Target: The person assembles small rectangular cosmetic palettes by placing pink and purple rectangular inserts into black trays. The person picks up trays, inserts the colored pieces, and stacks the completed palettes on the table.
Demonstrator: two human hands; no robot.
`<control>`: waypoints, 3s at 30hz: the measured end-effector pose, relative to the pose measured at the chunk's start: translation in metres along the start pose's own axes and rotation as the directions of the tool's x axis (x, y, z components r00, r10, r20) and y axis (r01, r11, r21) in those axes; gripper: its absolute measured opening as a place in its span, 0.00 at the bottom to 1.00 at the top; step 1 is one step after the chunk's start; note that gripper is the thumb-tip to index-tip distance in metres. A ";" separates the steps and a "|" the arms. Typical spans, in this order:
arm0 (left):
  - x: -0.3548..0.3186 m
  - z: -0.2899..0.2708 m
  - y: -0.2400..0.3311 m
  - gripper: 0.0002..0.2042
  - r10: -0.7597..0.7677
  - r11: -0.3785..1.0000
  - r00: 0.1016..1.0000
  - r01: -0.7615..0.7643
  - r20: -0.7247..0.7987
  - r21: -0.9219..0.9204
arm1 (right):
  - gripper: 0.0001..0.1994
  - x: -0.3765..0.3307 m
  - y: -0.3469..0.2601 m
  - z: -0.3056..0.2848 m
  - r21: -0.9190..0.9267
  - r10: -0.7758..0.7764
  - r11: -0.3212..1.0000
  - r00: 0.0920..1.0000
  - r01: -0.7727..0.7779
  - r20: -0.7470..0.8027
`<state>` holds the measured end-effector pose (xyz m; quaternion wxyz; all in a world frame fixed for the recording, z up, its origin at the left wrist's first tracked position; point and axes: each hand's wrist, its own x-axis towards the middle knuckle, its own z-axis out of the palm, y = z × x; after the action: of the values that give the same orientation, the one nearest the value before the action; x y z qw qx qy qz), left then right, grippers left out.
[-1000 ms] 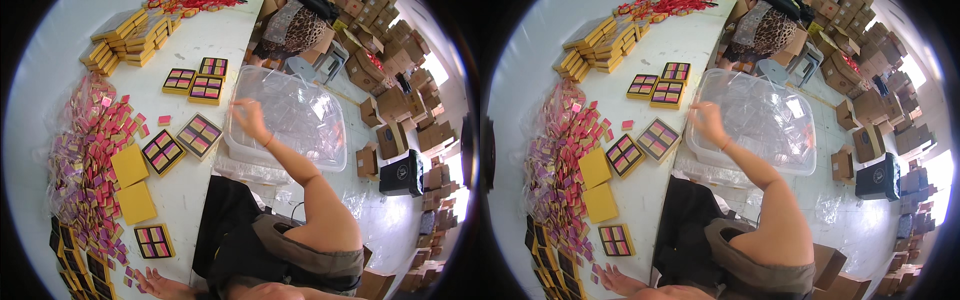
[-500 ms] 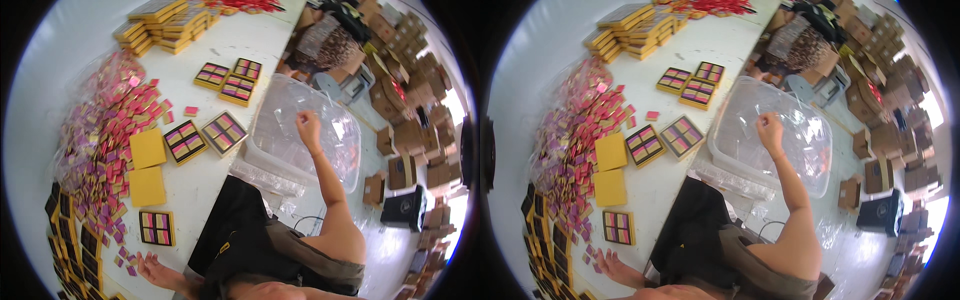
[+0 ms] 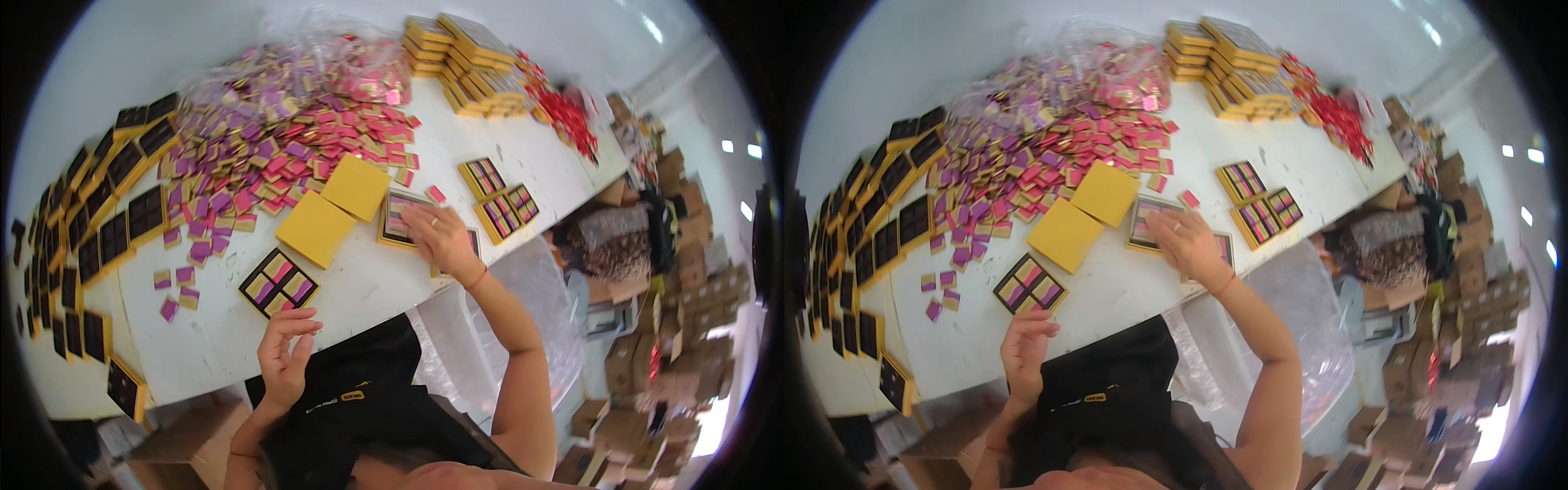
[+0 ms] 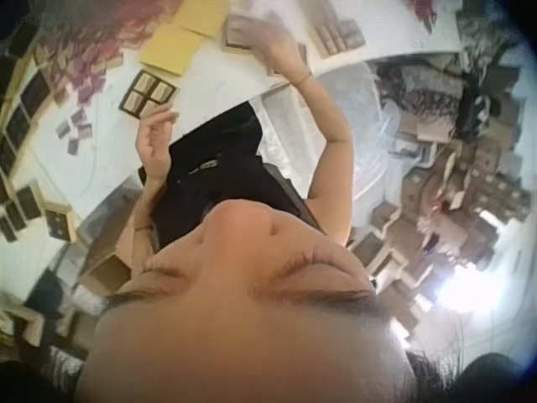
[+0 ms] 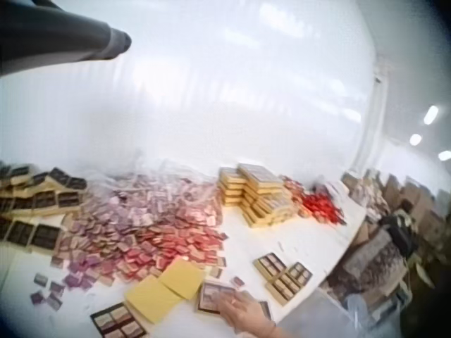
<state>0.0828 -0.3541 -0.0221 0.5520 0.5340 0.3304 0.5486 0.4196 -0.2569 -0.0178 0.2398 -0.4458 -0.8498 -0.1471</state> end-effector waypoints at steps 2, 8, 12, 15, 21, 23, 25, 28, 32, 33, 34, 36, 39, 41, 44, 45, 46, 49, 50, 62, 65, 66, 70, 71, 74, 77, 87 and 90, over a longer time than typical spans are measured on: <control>-0.005 0.003 -0.005 0.07 -0.024 0.999 0.999 0.023 -0.031 -0.044 | 0.29 -0.009 -0.007 -0.002 0.103 -0.025 0.995 0.989 0.010 0.145; -0.007 0.003 -0.013 0.07 -0.048 0.996 0.999 0.047 -0.023 -0.069 | 0.50 0.008 0.000 -0.002 0.089 0.105 0.987 0.948 -0.137 0.299; -0.007 -0.005 -0.009 0.07 -0.019 0.999 1.000 0.019 -0.009 -0.029 | 0.58 0.023 0.026 0.009 0.232 0.176 0.907 0.815 -0.352 0.552; -0.008 -0.007 -0.009 0.07 -0.024 0.998 0.999 0.022 -0.035 -0.051 | 0.58 0.028 0.029 0.005 0.219 0.174 0.900 0.772 -0.376 0.611; -0.012 0.000 -0.012 0.07 -0.073 0.994 0.996 0.070 -0.042 -0.081 | 0.55 0.023 0.033 0.000 0.208 0.171 0.925 0.836 -0.319 0.522; -0.011 -0.003 -0.013 0.07 -0.066 0.996 0.997 0.064 -0.037 -0.070 | 0.55 0.036 0.031 -0.015 0.309 0.173 0.882 0.855 -0.355 0.489; -0.013 -0.003 -0.016 0.07 -0.028 0.999 0.999 0.028 -0.022 -0.041 | 0.53 0.031 0.035 -0.052 0.325 0.199 0.855 0.834 -0.405 0.515; -0.010 -0.005 -0.019 0.08 -0.086 0.994 0.996 0.085 -0.010 -0.063 | 0.54 -0.007 0.027 -0.091 0.282 0.191 0.871 0.806 -0.402 0.560; -0.005 0.003 -0.028 0.08 -0.118 0.988 0.992 0.121 0.040 -0.099 | 0.59 -0.050 0.025 -0.073 0.128 0.243 0.909 0.753 -0.397 0.611; -0.004 0.008 -0.028 0.08 -0.123 0.987 0.990 0.129 0.067 -0.094 | 0.59 -0.054 0.027 -0.079 0.151 0.250 0.906 0.786 -0.396 0.565; 0.000 0.010 -0.027 0.09 -0.116 0.989 0.988 0.124 0.102 -0.081 | 0.59 -0.057 0.029 -0.086 0.172 0.262 0.904 0.824 -0.392 0.502; 0.002 0.011 -0.023 0.09 -0.070 0.997 0.992 0.073 0.106 -0.018 | 0.57 -0.075 0.053 -0.106 0.444 0.343 0.779 0.893 -0.443 0.291; -0.007 -0.003 -0.026 0.09 -0.006 0.993 0.999 0.001 0.035 0.118 | 0.27 -0.126 0.114 -0.120 0.418 0.814 0.477 0.568 -0.773 0.121; -0.011 -0.007 -0.033 0.09 0.026 0.994 1.000 -0.026 -0.004 0.108 | 0.28 -0.217 0.142 -0.110 -0.185 0.948 0.180 0.120 -0.966 0.293; -0.012 -0.012 -0.047 0.08 0.021 0.992 0.994 -0.034 0.110 0.123 | 0.34 -0.348 0.076 -0.062 -0.696 0.893 0.242 0.436 -0.676 -0.112; -0.011 -0.010 -0.046 0.08 0.015 0.990 0.990 -0.034 0.140 0.140 | 0.36 -0.370 0.055 -0.045 -0.723 0.892 0.202 0.428 -0.661 -0.142; -0.009 -0.008 -0.043 0.08 0.006 0.987 0.985 -0.034 0.174 0.158 | 0.37 -0.380 0.036 -0.037 -0.747 0.893 0.157 0.416 -0.645 -0.172; -0.005 -0.003 -0.038 0.09 0.015 0.984 0.978 -0.051 0.210 0.171 | 0.36 -0.382 0.015 -0.027 -0.719 0.897 0.137 0.393 -0.682 -0.202; -0.003 -0.001 -0.036 0.09 0.023 0.984 0.978 -0.060 0.209 0.170 | 0.34 -0.378 0.016 -0.028 -0.655 0.901 0.170 0.386 -0.736 -0.200; -0.004 0.007 -0.038 0.07 0.031 0.990 0.999 -0.032 0.008 0.134 | 0.30 -0.363 0.097 -0.051 -0.518 0.833 -0.067 0.238 -0.852 -0.499; -0.006 -0.001 -0.036 0.07 0.033 0.977 0.999 -0.035 0.009 0.209 | 0.29 -0.394 0.134 -0.046 -0.268 0.966 -0.166 -0.103 -0.949 -0.237; -0.005 -0.003 -0.035 0.07 0.040 0.974 0.999 -0.035 -0.019 0.222 | 0.28 -0.402 0.138 -0.056 -0.077 0.962 -0.249 -0.237 -0.965 -0.137; -0.012 -0.021 -0.037 0.06 0.074 0.961 0.984 -0.028 -0.161 0.274 | 0.18 -0.384 0.133 -0.058 -0.218 0.575 0.146 0.262 -0.965 -0.775; -0.015 -0.027 -0.038 0.06 0.089 0.954 0.976 -0.027 -0.198 0.298 | 0.16 -0.361 0.135 -0.062 0.049 0.588 0.243 0.107 -0.969 -0.802; -0.018 -0.035 -0.036 0.05 0.032 0.967 0.970 0.030 -0.239 0.253 | 0.14 -0.275 0.135 -0.089 0.587 0.718 0.391 -0.164 -0.709 -0.676; -0.009 -0.032 -0.037 0.06 0.034 0.957 0.977 0.029 -0.210 0.289 | 0.14 -0.221 0.158 -0.104 0.712 0.808 0.425 -0.120 -0.559 -0.576; -0.014 -0.055 -0.051 0.07 0.122 0.982 0.957 -0.079 -0.264 0.170 | 0.20 -0.162 0.233 -0.036 0.526 0.922 0.256 0.041 -0.811 -0.385; -0.014 -0.057 -0.054 0.07 0.041 0.991 0.956 -0.003 -0.291 0.132 | 0.22 -0.178 0.243 -0.027 0.410 0.871 0.257 0.027 -0.875 -0.490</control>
<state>0.0395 -0.3449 -0.0882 0.4549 0.4853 0.4375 0.6051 0.7148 -0.2563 -0.0819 0.5487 -0.7880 -0.2553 -0.1130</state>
